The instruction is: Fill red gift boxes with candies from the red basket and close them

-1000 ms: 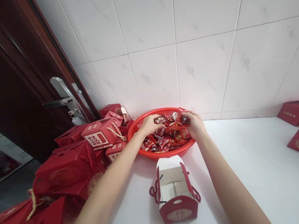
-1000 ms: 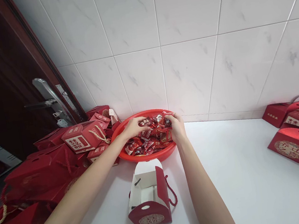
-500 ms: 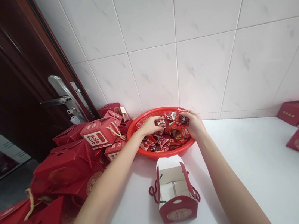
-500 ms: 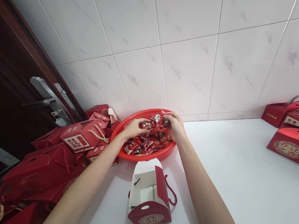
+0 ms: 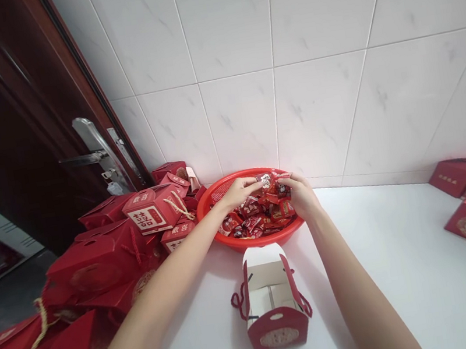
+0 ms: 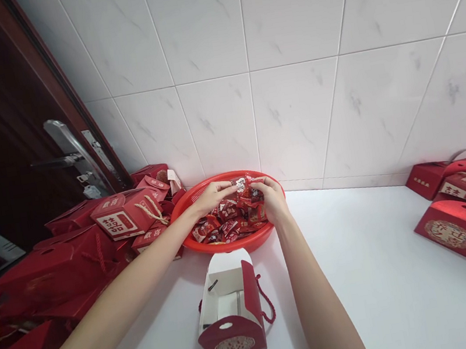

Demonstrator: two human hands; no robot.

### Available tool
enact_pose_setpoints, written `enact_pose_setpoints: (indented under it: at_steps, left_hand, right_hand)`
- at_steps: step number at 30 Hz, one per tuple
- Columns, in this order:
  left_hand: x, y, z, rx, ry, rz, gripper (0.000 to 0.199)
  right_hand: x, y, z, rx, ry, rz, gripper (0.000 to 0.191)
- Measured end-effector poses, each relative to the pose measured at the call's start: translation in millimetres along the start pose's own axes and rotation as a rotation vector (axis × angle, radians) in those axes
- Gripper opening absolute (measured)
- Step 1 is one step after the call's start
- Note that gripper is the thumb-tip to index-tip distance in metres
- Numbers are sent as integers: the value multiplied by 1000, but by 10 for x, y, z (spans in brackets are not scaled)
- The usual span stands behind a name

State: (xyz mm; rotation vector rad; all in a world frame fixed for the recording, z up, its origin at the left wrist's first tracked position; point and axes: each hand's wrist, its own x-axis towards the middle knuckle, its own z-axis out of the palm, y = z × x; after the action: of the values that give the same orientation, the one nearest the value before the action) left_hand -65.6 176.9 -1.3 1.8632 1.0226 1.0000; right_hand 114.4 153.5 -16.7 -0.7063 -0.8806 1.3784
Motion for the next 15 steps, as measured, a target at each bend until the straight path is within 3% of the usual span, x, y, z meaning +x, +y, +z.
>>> enact_pose_setpoints:
  at_steps: [4, 9, 15]
  left_hand:
    - [9, 2, 15, -38, 48, 11, 45]
    - [17, 29, 105, -157, -31, 5, 55]
    - [38, 20, 120, -134, 12, 29, 63]
  right_hand:
    - [3, 10, -24, -17, -50, 22, 17]
    - [-6, 11, -18, -9, -83, 15, 23]
    - [-23, -25, -13, 57, -45, 16, 22]
